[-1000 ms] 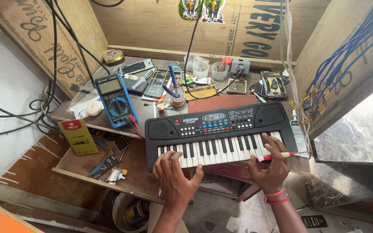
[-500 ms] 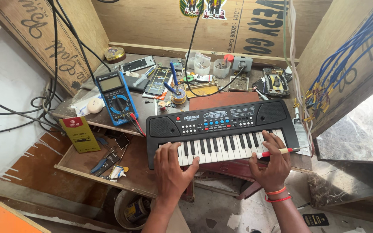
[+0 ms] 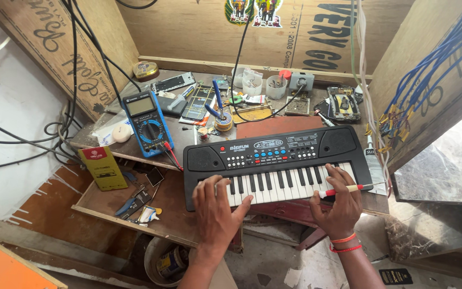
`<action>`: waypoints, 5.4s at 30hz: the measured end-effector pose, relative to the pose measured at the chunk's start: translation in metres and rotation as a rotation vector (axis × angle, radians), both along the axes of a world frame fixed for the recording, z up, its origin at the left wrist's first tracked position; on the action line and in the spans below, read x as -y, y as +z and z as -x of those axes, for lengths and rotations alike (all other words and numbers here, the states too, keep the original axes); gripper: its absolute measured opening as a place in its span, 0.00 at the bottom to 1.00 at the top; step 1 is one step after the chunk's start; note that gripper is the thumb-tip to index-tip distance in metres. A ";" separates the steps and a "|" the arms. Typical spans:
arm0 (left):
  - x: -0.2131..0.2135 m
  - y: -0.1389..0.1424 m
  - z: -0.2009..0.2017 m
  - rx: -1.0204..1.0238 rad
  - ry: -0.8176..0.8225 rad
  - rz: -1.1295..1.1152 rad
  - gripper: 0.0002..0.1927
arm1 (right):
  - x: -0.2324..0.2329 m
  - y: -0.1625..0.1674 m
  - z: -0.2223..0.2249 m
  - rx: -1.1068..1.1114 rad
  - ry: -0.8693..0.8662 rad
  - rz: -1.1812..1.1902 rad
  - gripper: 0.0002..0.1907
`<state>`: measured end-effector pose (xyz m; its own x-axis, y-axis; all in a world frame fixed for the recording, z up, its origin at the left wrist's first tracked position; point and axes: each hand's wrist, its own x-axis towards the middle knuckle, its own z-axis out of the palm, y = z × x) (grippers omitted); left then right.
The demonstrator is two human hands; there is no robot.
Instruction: The person first tests a toy keyboard, pressing its keys and buttons while holding a screwdriver, then sets it aside and works on a disassembled smartphone on a mat. They use a screwdriver to unscrew and manipulate the phone's internal board and components, then lift the phone assembly at the end.
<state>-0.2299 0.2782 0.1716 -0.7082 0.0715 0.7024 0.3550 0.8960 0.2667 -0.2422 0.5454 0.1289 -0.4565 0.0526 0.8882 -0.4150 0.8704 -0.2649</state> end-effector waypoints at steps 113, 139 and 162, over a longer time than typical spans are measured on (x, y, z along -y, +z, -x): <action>-0.087 -0.021 -0.001 -0.061 -0.422 0.050 0.24 | -0.007 -0.017 -0.002 -0.054 0.109 0.203 0.37; -0.082 -0.015 -0.002 -0.065 -0.405 -0.148 0.07 | 0.017 0.018 -0.005 0.145 0.185 0.131 0.14; -0.056 -0.002 -0.001 0.038 0.012 -0.128 0.28 | 0.015 -0.002 -0.003 0.128 0.257 0.226 0.27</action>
